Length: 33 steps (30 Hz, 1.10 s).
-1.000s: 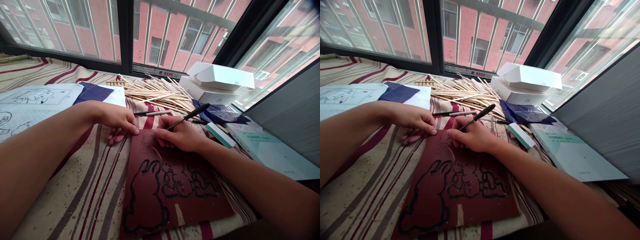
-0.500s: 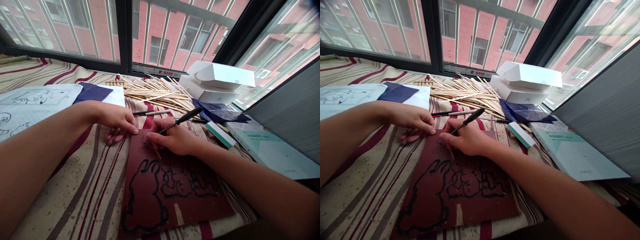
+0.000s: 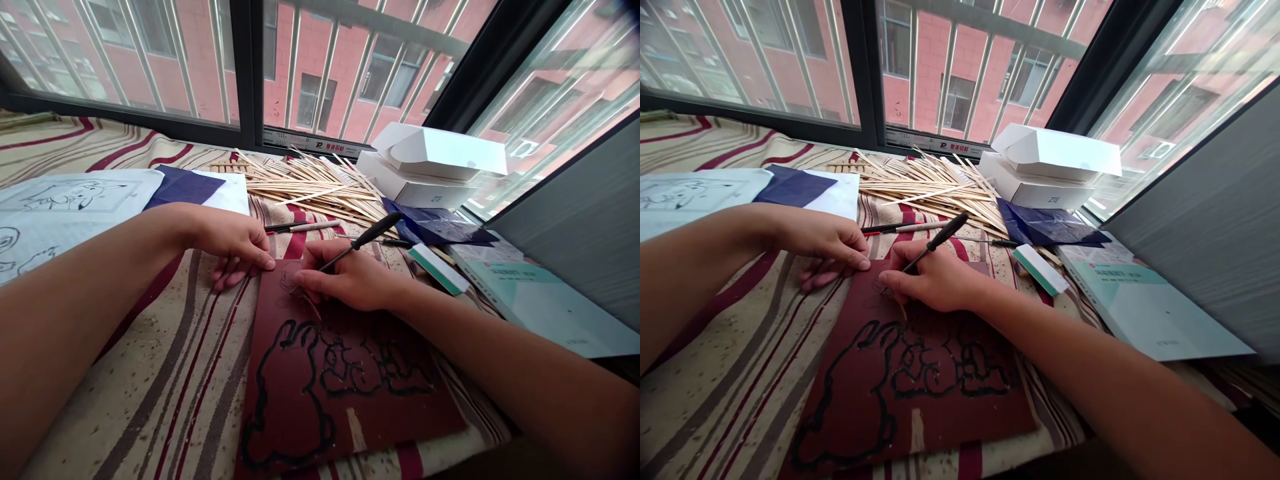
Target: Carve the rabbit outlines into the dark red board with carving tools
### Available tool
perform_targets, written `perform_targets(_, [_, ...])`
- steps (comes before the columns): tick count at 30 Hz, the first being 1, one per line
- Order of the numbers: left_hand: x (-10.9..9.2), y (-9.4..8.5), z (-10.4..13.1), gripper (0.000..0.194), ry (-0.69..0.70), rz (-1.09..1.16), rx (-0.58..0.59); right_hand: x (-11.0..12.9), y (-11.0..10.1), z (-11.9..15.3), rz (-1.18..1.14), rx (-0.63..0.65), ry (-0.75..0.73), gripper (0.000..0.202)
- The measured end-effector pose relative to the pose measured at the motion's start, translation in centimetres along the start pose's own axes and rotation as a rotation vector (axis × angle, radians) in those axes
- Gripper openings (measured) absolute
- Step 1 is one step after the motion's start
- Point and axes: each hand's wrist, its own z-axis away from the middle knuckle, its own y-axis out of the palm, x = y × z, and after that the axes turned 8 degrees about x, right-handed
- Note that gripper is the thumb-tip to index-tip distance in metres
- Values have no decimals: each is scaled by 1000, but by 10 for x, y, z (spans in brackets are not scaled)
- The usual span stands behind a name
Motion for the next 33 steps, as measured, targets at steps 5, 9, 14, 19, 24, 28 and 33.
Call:
perform_targets(5, [2,0,0,39,1,13,-4,-1,-8,0,-101,-259,75,27])
perform_targets(9, [2,-1,-1,40,12,8,3,-4,-13,1,-62,-191,114,27])
perform_targets(14, [2,-1,-1,40,0,-2,7,-6,-12,0,-54,-178,149,27])
perform_targets(19, [0,-1,0,40,-16,12,5,-8,-11,0,-59,-183,145,26])
perform_targets(24, [-1,0,1,39,-7,-1,7,-8,-11,0,7,-171,111,26])
perform_targets(28, [0,0,0,41,6,-24,-2,-6,-15,0,103,-129,79,26])
perform_targets(33, [3,0,0,43,31,-29,6,-5,-16,0,2,-101,120,25])
